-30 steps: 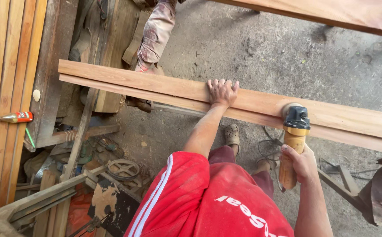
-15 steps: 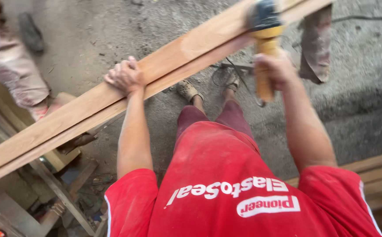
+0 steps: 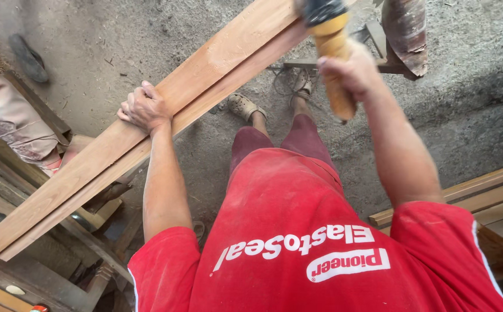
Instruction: The person uses an electric sander to smooth the surface of a long wooden plank resting on a workbench. They move the sander back and forth along the plank's length, repositioning the wood as needed to cover different sections.
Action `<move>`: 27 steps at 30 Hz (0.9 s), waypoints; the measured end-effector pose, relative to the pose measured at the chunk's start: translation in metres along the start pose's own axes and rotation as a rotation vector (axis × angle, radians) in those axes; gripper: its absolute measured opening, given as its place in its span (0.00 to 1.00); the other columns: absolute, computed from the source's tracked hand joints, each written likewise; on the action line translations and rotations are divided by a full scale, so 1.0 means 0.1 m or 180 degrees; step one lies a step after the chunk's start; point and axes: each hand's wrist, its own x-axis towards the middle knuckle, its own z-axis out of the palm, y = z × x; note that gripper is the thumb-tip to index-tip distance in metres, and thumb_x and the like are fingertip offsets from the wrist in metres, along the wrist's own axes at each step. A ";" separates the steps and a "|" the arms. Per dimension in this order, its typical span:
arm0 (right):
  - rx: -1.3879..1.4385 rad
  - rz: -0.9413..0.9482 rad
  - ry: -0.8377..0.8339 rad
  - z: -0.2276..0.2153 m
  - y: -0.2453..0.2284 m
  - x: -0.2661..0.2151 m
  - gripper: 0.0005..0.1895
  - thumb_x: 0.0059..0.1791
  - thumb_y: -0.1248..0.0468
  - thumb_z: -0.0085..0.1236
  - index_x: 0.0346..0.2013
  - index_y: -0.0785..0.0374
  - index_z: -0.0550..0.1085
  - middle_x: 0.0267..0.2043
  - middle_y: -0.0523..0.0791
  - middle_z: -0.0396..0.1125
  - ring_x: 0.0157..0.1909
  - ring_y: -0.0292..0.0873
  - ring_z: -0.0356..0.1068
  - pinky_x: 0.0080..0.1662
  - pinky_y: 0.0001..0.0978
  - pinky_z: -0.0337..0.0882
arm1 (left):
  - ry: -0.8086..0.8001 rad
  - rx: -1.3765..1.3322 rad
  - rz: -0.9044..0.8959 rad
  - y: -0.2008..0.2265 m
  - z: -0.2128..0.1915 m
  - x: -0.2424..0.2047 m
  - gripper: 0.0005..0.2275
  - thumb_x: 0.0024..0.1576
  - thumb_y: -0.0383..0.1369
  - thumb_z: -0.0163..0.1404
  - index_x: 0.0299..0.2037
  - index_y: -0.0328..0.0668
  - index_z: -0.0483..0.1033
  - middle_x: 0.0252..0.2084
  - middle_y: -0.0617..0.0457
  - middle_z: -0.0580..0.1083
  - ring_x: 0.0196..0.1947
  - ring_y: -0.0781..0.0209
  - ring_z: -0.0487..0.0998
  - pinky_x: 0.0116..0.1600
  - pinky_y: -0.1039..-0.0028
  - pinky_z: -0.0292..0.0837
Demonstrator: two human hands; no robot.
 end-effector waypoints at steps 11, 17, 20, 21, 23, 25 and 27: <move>0.0144 0.0113 -0.0137 0.27 0.30 0.01 0.27 0.42 0.59 0.67 0.54 0.61 0.71 0.43 0.43 0.70 0.42 0.39 0.72 0.44 0.34 0.76 | 0.0156 0.0097 0.0029 -0.03 0.17 0.03 0.18 0.62 0.46 0.47 0.24 0.48 0.80 0.31 0.49 0.79 0.36 0.44 0.76 0.55 0.47 0.57; -0.0471 -0.0052 -0.0746 1.14 0.33 -0.17 0.22 0.40 0.60 0.67 0.47 0.60 0.75 0.39 0.41 0.72 0.39 0.36 0.69 0.42 0.34 0.73 | 0.0408 0.0149 -0.0002 0.00 0.19 -0.01 0.16 0.63 0.47 0.50 0.27 0.52 0.83 0.32 0.51 0.78 0.39 0.46 0.75 0.58 0.50 0.61; -0.0438 0.0179 -0.0592 1.04 0.23 -0.17 0.23 0.39 0.60 0.68 0.48 0.59 0.75 0.38 0.42 0.74 0.39 0.38 0.72 0.43 0.34 0.74 | -0.0347 -0.0329 -0.0319 0.01 0.07 -0.07 0.16 0.62 0.51 0.46 0.43 0.52 0.81 0.51 0.48 0.76 0.57 0.43 0.69 0.69 0.41 0.48; -0.0354 0.0386 -0.0499 0.90 0.21 -0.13 0.23 0.39 0.60 0.68 0.47 0.59 0.74 0.37 0.42 0.73 0.37 0.40 0.73 0.42 0.36 0.76 | -0.0451 -0.0426 -0.0383 0.05 0.04 -0.08 0.19 0.63 0.52 0.44 0.51 0.52 0.78 0.57 0.47 0.72 0.62 0.41 0.66 0.71 0.39 0.44; -0.0110 0.0426 -0.0344 0.60 0.24 -0.09 0.22 0.40 0.60 0.67 0.47 0.60 0.74 0.36 0.43 0.72 0.36 0.40 0.72 0.39 0.37 0.75 | -0.0585 -0.0491 -0.0246 0.12 -0.02 -0.15 0.24 0.64 0.54 0.41 0.63 0.53 0.71 0.67 0.42 0.63 0.69 0.34 0.57 0.72 0.35 0.37; -0.0012 0.0316 -0.0199 0.21 0.25 -0.04 0.19 0.43 0.60 0.66 0.46 0.62 0.73 0.36 0.44 0.71 0.35 0.40 0.72 0.38 0.36 0.75 | -0.0542 -0.0501 0.0020 0.28 -0.07 -0.21 0.28 0.66 0.56 0.40 0.73 0.53 0.62 0.74 0.36 0.52 0.72 0.23 0.47 0.70 0.30 0.32; 0.0092 0.0364 -0.0043 -0.09 0.20 0.10 0.18 0.45 0.60 0.64 0.46 0.63 0.72 0.35 0.45 0.71 0.34 0.41 0.72 0.37 0.38 0.76 | -0.0662 -0.0429 -0.0012 0.51 -0.06 -0.29 0.29 0.66 0.56 0.38 0.74 0.56 0.58 0.76 0.34 0.49 0.72 0.19 0.43 0.69 0.27 0.28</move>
